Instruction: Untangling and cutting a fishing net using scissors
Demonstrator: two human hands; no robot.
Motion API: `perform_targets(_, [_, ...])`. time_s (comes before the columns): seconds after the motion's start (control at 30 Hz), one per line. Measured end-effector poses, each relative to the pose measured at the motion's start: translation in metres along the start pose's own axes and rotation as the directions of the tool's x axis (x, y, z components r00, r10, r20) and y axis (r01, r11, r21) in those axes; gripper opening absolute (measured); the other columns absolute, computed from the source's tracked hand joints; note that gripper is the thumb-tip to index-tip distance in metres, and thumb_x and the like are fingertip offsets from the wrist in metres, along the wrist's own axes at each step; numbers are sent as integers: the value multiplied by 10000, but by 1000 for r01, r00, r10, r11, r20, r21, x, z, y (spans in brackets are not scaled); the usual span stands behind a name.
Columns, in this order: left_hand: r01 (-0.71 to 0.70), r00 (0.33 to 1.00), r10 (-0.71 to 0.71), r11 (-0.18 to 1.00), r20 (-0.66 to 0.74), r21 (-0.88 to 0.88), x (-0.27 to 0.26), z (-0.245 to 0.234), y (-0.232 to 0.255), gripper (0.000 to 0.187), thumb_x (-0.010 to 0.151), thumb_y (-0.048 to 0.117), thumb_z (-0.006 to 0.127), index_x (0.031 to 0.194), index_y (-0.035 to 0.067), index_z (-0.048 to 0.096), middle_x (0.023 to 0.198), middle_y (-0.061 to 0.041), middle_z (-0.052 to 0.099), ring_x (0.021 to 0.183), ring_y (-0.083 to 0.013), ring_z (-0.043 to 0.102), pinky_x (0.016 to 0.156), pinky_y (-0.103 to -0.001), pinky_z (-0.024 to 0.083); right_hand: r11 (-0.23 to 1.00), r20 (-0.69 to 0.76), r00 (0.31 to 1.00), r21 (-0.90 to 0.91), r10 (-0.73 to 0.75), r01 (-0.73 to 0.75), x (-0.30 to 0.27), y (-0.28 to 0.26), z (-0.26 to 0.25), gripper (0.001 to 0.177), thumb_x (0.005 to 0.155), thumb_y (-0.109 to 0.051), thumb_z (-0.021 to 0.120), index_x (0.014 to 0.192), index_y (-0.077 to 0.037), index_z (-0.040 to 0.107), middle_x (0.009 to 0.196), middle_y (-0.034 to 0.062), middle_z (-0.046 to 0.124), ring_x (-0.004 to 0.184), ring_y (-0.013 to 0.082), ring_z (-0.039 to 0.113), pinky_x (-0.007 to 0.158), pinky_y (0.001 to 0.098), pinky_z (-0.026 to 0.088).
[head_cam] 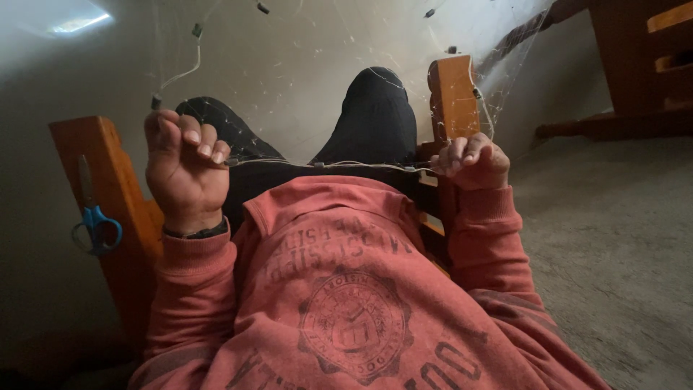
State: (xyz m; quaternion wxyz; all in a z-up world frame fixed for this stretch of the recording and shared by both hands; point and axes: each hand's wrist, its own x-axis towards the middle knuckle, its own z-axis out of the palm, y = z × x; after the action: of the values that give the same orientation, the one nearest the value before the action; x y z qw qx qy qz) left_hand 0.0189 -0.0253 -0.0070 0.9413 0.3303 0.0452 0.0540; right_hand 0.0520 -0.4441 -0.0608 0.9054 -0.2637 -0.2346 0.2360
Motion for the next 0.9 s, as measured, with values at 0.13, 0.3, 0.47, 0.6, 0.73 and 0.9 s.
perform_targets(0.13, [15, 1000, -15, 999, -2, -33, -1, 4, 1, 102, 946, 218, 448, 1012, 189, 520, 723, 1, 457, 619, -96, 447, 590, -223, 419, 1000, -7, 1000, -25, 12, -12, -2, -1, -2, 276, 866, -294, 498, 841, -53, 630, 784, 155, 582, 699, 291, 577, 725, 430, 419])
perform_targets(0.3, [-9, 1000, 9, 1000, 3, -13, -2, 5, 1, 117, 945, 229, 454, 1031, 190, 522, 731, -1, 463, 630, -101, 456, 605, -221, 426, 999, -21, 999, 21, 29, -29, -1, -3, -2, 277, 868, -282, 493, 852, -37, 622, 793, 189, 573, 713, 303, 566, 797, 456, 409])
perform_targets(0.47, [-15, 1000, 15, 1000, -17, 3, -1, 2, 0, 115, 943, 234, 451, 1026, 191, 519, 720, 2, 460, 619, -100, 449, 598, -221, 419, 1000, -14, 1000, 23, 18, -18, 0, -2, -2, 281, 873, -281, 491, 861, -32, 620, 820, 182, 581, 738, 291, 571, 810, 451, 402])
perform_targets(0.6, [-30, 1000, 30, 1000, -5, 4, -1, 2, -2, 130, 946, 249, 440, 1031, 204, 528, 718, 9, 460, 616, -89, 457, 603, -217, 428, 1000, -10, 1000, 17, 23, -23, 2, -2, 0, 281, 873, -284, 480, 859, -44, 626, 814, 172, 582, 727, 280, 574, 765, 431, 414])
perform_targets(0.73, [-39, 999, 39, 999, -11, 7, -1, 3, -1, 130, 943, 250, 445, 1029, 200, 529, 708, 9, 461, 604, -88, 459, 598, -219, 433, 1000, -7, 1000, 15, 22, -22, 1, -2, -2, 284, 873, -279, 475, 856, -39, 626, 807, 181, 580, 714, 285, 574, 739, 426, 427])
perform_targets(0.9, [-34, 999, 34, 999, 1, 27, -1, 6, 1, 121, 941, 250, 444, 1018, 208, 528, 706, 22, 465, 607, -77, 465, 597, -213, 433, 1000, -12, 1000, 27, 15, -15, -1, -1, -3, 285, 875, -265, 478, 850, -15, 612, 792, 205, 569, 707, 314, 575, 735, 454, 442])
